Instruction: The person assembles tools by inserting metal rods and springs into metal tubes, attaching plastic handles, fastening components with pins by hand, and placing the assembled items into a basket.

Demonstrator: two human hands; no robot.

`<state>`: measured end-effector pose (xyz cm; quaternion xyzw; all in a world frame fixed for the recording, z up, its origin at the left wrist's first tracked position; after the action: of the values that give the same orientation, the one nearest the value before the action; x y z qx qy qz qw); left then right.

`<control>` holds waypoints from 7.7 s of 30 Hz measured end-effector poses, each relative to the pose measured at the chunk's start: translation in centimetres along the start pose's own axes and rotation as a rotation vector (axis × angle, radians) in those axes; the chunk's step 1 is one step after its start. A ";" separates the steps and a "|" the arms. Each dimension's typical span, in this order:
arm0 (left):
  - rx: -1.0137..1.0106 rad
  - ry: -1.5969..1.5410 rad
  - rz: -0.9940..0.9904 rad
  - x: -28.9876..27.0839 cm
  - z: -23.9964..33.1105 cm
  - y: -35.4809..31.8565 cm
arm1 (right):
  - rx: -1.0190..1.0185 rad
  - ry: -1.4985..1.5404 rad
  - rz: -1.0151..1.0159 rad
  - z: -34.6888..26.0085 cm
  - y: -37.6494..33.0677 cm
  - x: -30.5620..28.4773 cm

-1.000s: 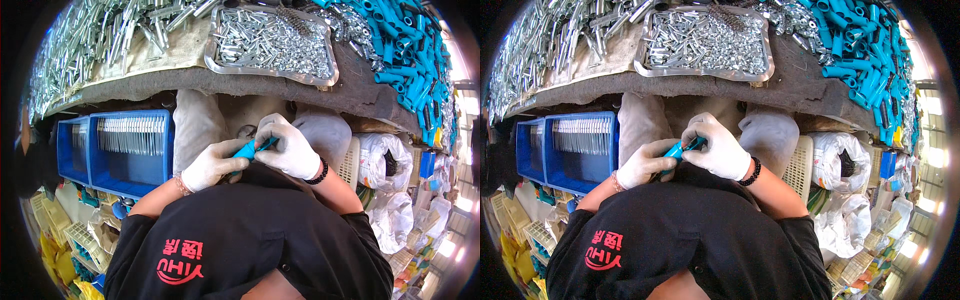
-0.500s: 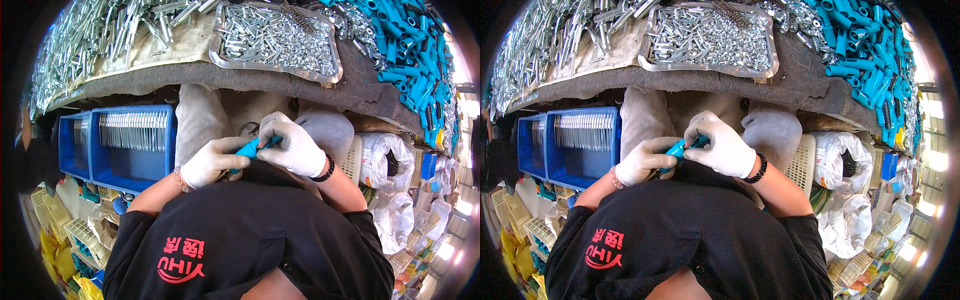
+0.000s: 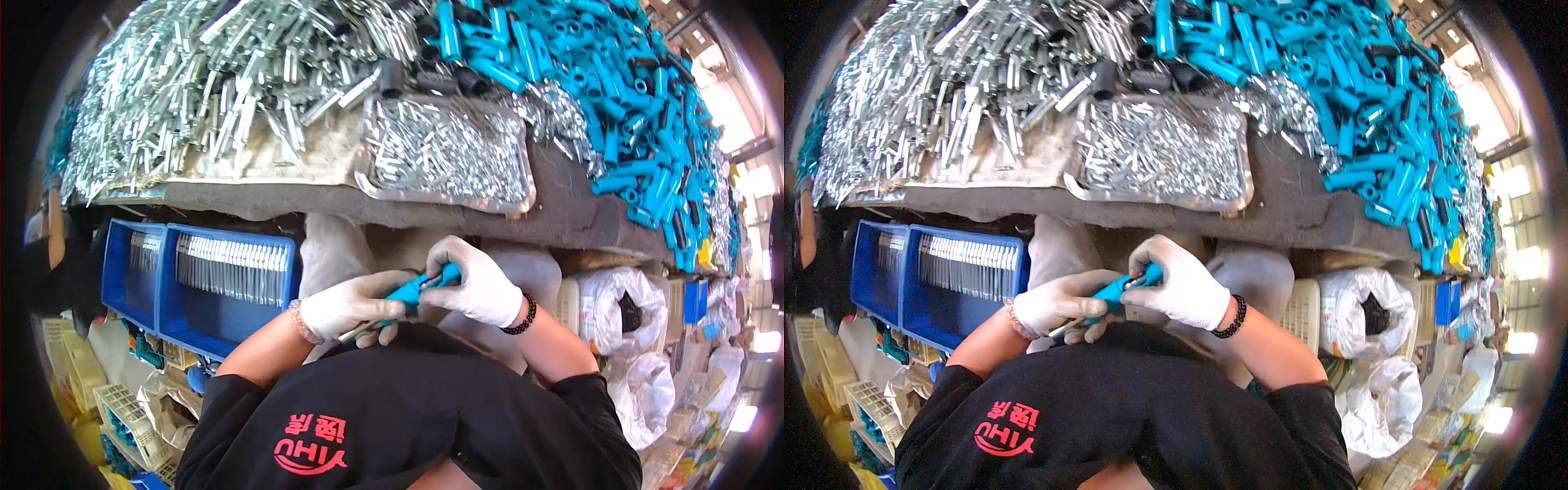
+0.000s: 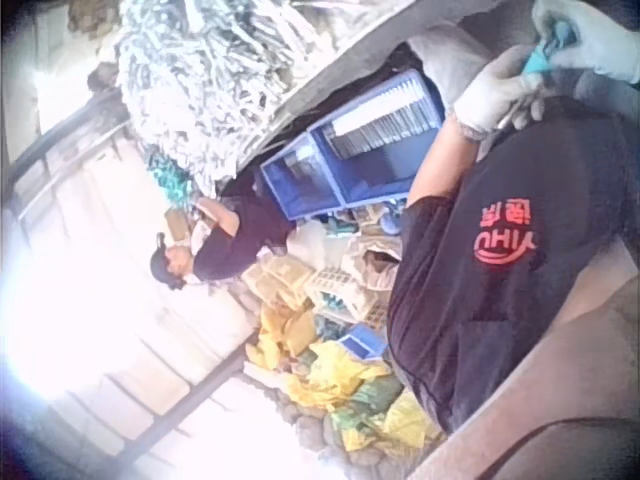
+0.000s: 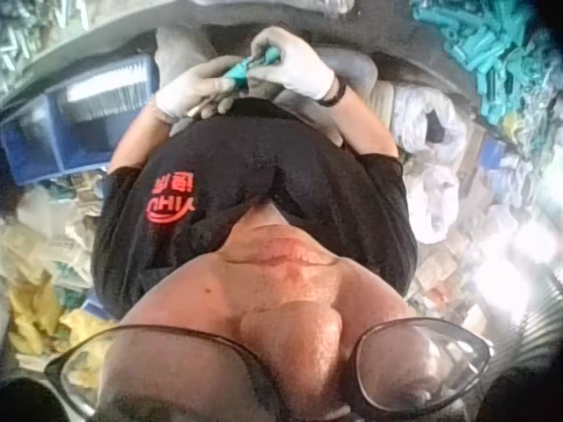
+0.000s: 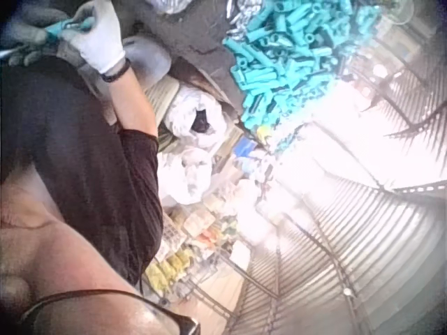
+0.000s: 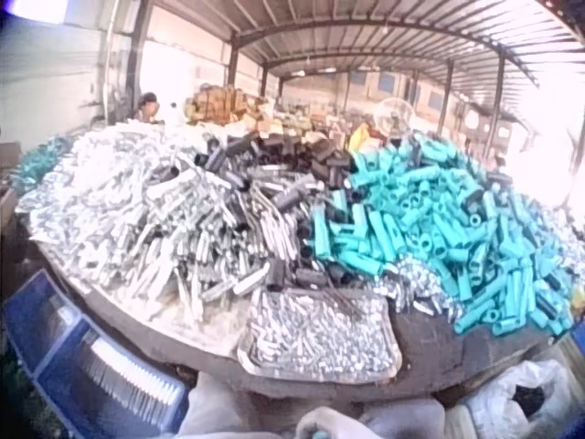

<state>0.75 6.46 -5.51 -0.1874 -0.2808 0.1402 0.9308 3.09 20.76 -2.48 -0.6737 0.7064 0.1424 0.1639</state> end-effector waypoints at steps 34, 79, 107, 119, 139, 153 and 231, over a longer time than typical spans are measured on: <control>0.461 -0.354 0.493 -6.7 2.6 -7.8 | -0.354 -0.410 0.088 -10.8 5.1 2.3; 0.242 -0.095 0.583 -1.2 2.2 -0.3 | -0.582 -0.803 0.417 -1.2 9.3 -15.4; 0.236 -0.500 0.403 -0.5 1.7 3.6 | -0.141 -0.056 0.414 -2.6 1.3 -7.2; 0.476 -0.092 0.469 0.1 2.6 1.7 | 0.039 0.545 0.348 1.1 -0.3 -2.0; 0.274 -0.219 0.456 -2.5 1.4 1.0 | -0.260 -0.792 0.404 -0.1 6.7 -11.2; 0.154 -1.010 -0.204 0.7 1.7 3.7 | -0.154 0.447 0.513 -3.7 1.1 -2.4; 0.324 0.278 0.509 -3.3 4.8 4.0 | 0.197 -0.015 0.786 5.2 7.1 -20.1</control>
<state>-5.26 10.11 -5.06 -0.1184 -0.0695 0.3840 0.9131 -3.00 41.49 1.12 -0.3321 0.9193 0.1311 0.1658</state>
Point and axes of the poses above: each hand's wrist, its own y-axis towards the middle knuckle, its own x-axis out of the palm, z = x × y, the point moved 8 cm from there along y, towards the middle knuckle, and after that the axes turned 8 degrees about z, right-handed, at the moved point
